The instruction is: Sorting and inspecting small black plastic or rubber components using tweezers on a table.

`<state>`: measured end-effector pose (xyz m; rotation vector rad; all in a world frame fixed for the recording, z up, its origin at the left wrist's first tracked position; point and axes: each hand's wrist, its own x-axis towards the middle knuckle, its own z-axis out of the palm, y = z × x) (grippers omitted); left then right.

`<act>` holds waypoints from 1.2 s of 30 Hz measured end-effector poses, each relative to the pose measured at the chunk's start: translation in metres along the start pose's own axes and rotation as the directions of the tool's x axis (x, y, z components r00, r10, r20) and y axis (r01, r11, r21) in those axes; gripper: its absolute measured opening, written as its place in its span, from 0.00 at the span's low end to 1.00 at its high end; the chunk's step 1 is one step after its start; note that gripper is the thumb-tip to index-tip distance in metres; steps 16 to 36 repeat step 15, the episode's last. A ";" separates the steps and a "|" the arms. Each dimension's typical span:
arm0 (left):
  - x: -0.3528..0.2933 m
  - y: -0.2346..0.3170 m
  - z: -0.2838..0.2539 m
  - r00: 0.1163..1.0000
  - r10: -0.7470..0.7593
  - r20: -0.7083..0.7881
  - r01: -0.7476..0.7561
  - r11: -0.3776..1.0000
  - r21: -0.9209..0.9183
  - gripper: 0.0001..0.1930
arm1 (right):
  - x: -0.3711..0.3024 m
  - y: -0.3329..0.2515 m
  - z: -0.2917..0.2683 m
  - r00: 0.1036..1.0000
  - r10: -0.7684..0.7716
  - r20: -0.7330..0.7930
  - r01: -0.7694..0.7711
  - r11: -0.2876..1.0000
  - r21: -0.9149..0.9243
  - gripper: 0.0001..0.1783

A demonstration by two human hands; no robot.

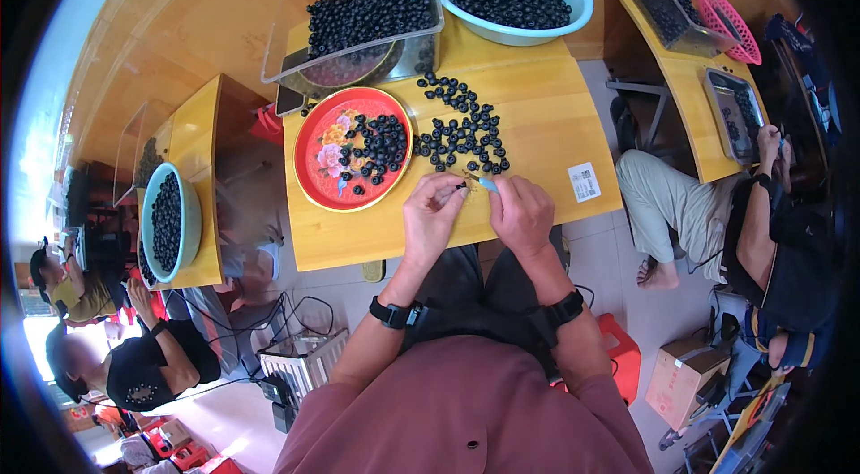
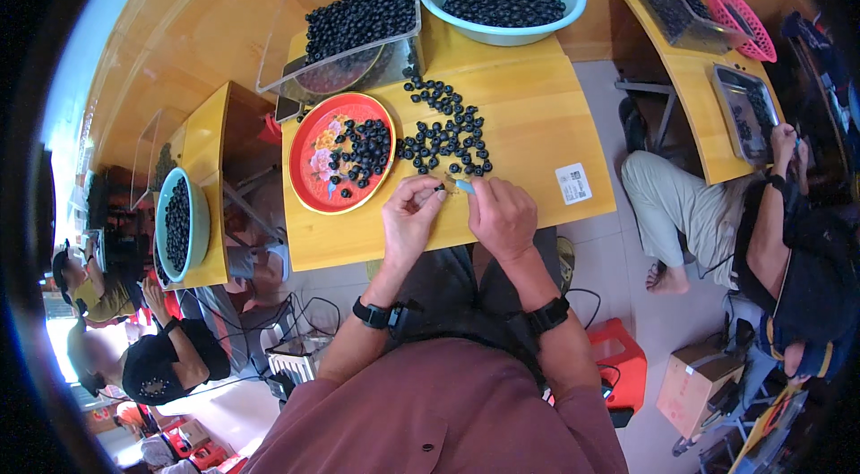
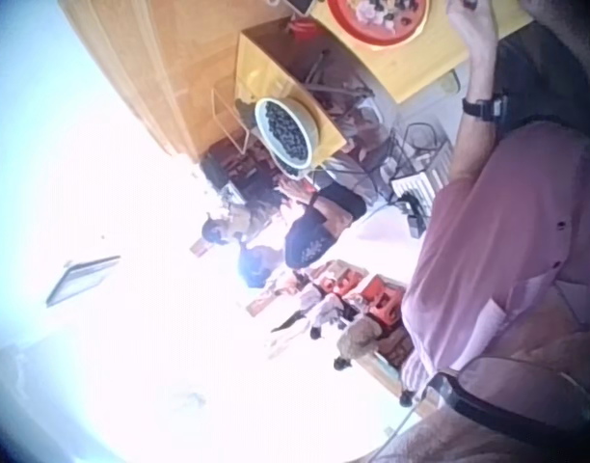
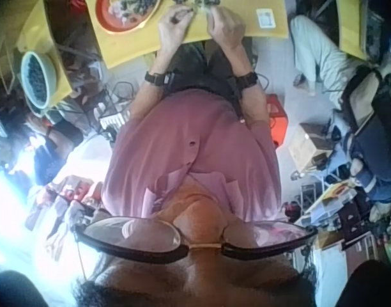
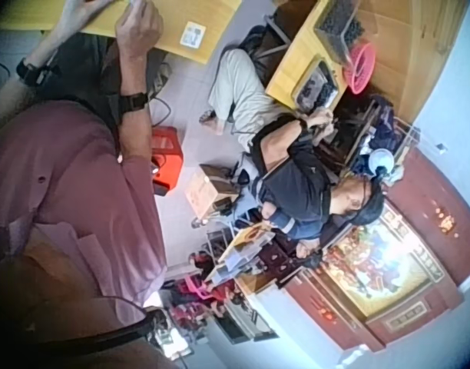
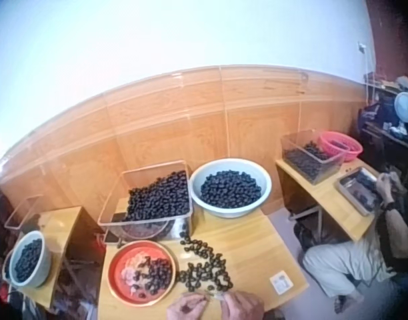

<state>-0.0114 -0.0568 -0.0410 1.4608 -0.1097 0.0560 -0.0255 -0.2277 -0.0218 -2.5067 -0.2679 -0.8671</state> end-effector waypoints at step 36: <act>0.000 -0.004 -0.006 0.994 -0.102 0.044 0.105 0.993 -0.058 0.16 | 0.000 0.000 -0.004 0.989 -0.077 0.128 0.068 0.995 0.070 0.05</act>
